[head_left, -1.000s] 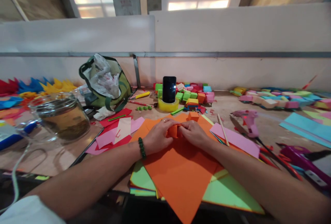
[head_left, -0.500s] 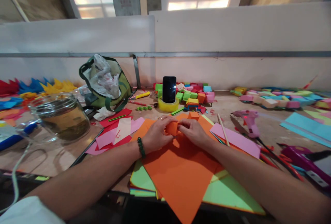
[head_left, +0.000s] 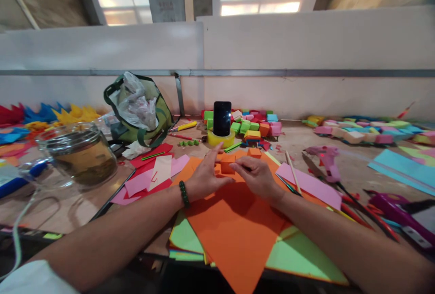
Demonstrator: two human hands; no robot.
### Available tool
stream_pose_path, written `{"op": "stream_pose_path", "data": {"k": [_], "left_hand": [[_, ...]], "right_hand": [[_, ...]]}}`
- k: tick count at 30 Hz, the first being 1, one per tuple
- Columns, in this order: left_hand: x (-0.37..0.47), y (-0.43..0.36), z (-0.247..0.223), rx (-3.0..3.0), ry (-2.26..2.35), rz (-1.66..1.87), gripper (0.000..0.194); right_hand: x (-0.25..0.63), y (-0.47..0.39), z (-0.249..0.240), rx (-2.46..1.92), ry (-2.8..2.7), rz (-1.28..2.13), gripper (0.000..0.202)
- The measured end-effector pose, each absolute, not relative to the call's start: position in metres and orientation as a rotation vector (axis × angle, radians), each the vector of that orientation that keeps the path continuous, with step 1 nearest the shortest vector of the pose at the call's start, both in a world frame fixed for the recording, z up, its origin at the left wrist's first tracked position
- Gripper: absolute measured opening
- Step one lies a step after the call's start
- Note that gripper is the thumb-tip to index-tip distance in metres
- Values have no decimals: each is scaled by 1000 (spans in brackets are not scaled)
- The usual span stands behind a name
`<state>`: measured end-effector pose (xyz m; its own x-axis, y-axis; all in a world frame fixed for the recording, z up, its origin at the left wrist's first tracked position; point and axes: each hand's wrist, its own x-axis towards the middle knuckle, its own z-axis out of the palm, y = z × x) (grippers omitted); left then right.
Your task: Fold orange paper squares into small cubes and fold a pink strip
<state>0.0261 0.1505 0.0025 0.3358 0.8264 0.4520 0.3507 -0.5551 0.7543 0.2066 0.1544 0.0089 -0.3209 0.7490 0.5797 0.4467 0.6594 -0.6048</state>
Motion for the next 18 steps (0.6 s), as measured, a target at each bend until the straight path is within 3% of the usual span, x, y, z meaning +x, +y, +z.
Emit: {"op": "stream_pose_path", "data": {"k": [2, 6, 14, 18], "left_hand": [[24, 155, 1, 1998, 1036, 1068, 80], [21, 162, -3, 2102, 1010, 977, 47], [22, 158, 0, 2182, 1106, 949, 43], [21, 159, -1, 2168, 1141, 983, 34]], "right_hand": [[209, 154, 8, -853, -2139, 272, 28], [209, 152, 6, -811, -2304, 139, 22], [206, 148, 9, -771, -2289, 165, 24], [203, 149, 10, -781, -2164, 422, 10]]}}
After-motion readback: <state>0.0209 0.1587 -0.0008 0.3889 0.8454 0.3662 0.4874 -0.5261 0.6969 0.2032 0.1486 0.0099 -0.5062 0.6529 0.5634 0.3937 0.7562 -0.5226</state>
